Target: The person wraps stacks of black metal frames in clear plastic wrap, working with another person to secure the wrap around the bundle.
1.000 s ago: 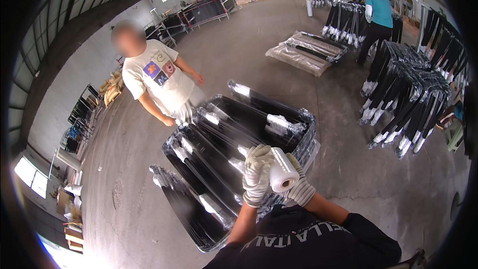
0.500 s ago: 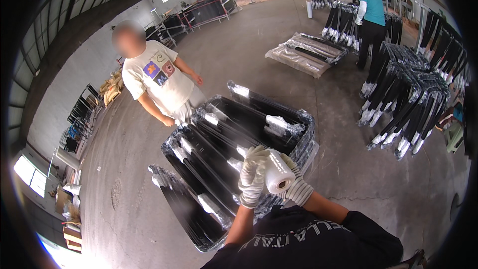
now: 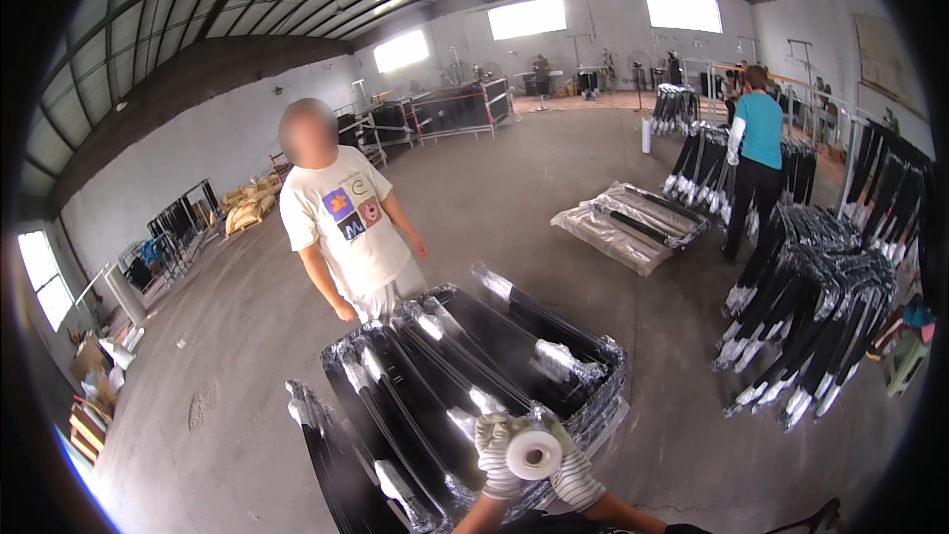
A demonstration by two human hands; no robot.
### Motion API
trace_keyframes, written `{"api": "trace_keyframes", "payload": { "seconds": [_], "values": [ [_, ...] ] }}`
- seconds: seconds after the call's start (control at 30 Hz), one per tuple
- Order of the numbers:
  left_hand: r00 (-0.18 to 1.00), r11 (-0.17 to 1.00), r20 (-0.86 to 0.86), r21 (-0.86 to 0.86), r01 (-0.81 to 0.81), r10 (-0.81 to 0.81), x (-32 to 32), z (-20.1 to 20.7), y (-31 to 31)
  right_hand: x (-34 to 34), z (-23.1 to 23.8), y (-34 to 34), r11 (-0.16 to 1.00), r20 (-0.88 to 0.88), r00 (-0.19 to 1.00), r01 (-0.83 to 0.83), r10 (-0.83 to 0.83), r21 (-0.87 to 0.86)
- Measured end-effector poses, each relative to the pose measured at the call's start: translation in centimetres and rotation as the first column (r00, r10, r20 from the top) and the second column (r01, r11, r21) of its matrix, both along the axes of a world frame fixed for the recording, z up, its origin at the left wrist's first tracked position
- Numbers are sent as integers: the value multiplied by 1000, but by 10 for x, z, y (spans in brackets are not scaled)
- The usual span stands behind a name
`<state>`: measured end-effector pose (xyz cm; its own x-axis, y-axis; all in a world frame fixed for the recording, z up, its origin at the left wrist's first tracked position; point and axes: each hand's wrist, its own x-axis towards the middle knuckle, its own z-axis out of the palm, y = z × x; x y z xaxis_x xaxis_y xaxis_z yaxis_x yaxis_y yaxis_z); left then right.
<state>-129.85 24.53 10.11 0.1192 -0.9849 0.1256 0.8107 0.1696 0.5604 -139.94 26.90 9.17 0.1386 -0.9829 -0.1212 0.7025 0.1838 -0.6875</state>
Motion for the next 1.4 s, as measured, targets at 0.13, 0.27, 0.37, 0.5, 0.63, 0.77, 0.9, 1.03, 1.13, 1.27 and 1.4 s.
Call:
{"api": "trace_keyframes", "payload": {
  "seconds": [0.13, 0.27, 0.37, 0.5, 0.63, 0.77, 0.9, 1.03, 1.13, 1.27, 1.4],
  "values": [
    [-14, 991, 992, -124, -40, 123, 23, -67, -22, 5, 2, -5, 838, -707, 646, -187, -288, -512],
    [839, 846, -473, 302, 440, -267, 28, -80, -19, -2, 39, 4, 830, -942, 121, -447, -312, -333],
    [904, 920, -216, 54, 388, -368, 15, -138, -17, -10, 25, -5, 876, -963, 256, -440, -86, -195],
    [424, 759, -840, 24, 650, -337, 13, -120, -2, -16, 2, -12, 957, -755, 645, -276, 117, -88],
    [987, 877, -14, 457, 149, -160, 1, -120, -1, -27, -32, -6, 991, -329, 936, -109, 127, 71],
    [624, 946, 763, 52, -319, 169, -2, -160, -1, -27, -13, 11, 967, 109, 983, -166, 147, 193],
    [896, 885, 443, 404, -233, 34, -23, -45, 4, -40, 1, 13, 976, 257, 965, -107, 56, 189],
    [945, 965, 323, 232, -123, 43, -30, -20, 8, -48, -3, 21, 990, 301, 954, -54, 13, 128],
    [965, 966, 258, 256, -29, -40, -19, -16, 9, -40, 9, 20, 992, 507, 858, -119, 80, 45],
    [967, 981, 256, 185, -57, 8, -35, 0, 12, -43, -4, 14, 990, 807, 587, -137, 57, 30],
    [961, 985, 269, 175, 9, -56, -29, 0, 22, -38, -9, 20, 995, 807, 585, -102, 78, -22]
  ]
}}
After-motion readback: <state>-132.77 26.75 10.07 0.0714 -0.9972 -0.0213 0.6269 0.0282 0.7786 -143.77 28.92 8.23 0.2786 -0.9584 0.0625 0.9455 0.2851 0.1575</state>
